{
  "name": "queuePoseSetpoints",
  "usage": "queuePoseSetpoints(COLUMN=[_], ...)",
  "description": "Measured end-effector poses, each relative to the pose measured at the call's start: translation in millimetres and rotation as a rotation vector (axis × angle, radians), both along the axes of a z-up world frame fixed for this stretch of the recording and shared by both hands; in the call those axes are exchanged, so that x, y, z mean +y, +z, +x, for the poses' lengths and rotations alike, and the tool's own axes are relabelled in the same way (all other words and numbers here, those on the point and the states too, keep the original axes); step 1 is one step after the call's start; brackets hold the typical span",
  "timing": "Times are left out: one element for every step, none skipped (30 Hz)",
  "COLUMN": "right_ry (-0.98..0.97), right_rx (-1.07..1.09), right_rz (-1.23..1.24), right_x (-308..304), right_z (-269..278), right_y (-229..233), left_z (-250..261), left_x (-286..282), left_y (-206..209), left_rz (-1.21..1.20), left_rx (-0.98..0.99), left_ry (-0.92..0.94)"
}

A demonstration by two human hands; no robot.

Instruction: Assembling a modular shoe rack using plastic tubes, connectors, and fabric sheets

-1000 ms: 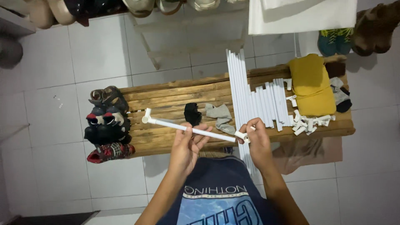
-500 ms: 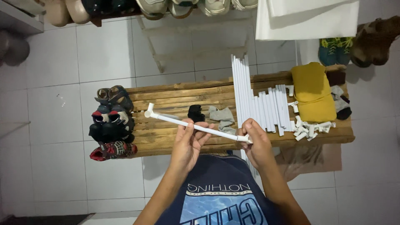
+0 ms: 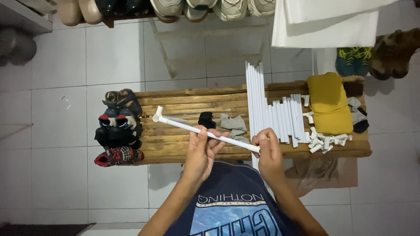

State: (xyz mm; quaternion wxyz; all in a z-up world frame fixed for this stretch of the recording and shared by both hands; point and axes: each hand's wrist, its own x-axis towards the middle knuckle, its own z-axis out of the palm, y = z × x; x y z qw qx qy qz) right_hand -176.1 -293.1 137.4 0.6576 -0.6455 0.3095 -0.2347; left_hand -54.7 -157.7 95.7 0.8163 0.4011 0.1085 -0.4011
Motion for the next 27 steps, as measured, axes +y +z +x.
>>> queuePoseSetpoints(right_ry=[0.000,-0.001,-0.001,-0.002,-0.014,-0.025,-0.032,-0.029,-0.027,-0.036,-0.030,-0.024,-0.032,-0.014,0.004,-0.004,0.023,0.050,0.044,0.058,0.075,0.073,0.113,0.153,0.153,0.234,0.311], right_rx=[-0.001,0.024,0.047,0.045,0.049,0.053,0.054,0.041,0.032,0.037,0.063,0.089,0.091,0.118,0.142,0.143,0.170,0.196,0.198,0.177,0.155,0.156,0.103,0.049,0.050,0.066,0.084], right_rz=[-0.001,-0.084,-0.166,-0.167,-0.176,-0.186,-0.185,-0.178,-0.172,-0.171,-0.148,-0.125,-0.126,-0.123,-0.119,-0.120,-0.089,-0.058,-0.058,0.037,0.132,0.131,0.202,0.274,0.278,0.259,0.240], right_x=[1,2,3,4,5,6,7,6,6,9,10,12,11,11,11,11,11,11,12,14,15,15,16,17,16,15,14], right_z=[-4,-7,-10,-9,-9,-9,-8,-8,-9,-11,-12,-14,-13,-13,-12,-10,-9,-7,-5,-3,-1,-1,0,1,-2,-6,-10], right_y=[-9,-17,-26,-23,-19,-16,-20,-24,-29,-30,-31,-32,-28,-24,-20,-12,-4,5,-1,-6,-11,-15,-18,-22,-29,-37,-44], left_z=[-2,-4,-5,-6,-8,-10,-11,-13,-16,-17,-18,-19,-19,-20,-20,-18,-18,-17,-18,-20,-21,-26,-32,-37,-35,-33,-32], left_x=[0,1,1,1,1,0,1,1,1,4,6,8,8,8,9,9,10,10,7,4,1,-6,-10,-15,-13,-10,-9], left_y=[-3,-6,-8,-4,1,4,4,3,2,-6,-15,-23,-28,-33,-38,-40,-42,-44,-44,-45,-46,-34,-21,-9,-16,-23,-30], left_rz=[-0.001,0.000,0.002,0.001,0.016,0.032,0.032,0.044,0.056,0.056,0.038,0.020,0.019,0.017,0.015,0.014,-0.004,-0.021,-0.022,-0.021,-0.020,-0.021,0.031,0.082,0.086,0.113,0.139], left_rx=[-0.001,0.009,0.017,0.014,0.021,0.029,0.029,0.018,0.011,0.014,0.022,0.030,0.032,0.054,0.074,0.075,0.084,0.093,0.095,0.062,0.028,0.029,0.023,0.017,0.019,0.015,0.013], left_ry=[0.000,-0.007,-0.013,-0.014,-0.019,-0.024,-0.030,-0.037,-0.045,-0.054,-0.049,-0.045,-0.053,-0.047,-0.040,-0.048,-0.043,-0.038,-0.043,-0.059,-0.071,-0.072,-0.080,-0.088,-0.088,-0.132,-0.180])
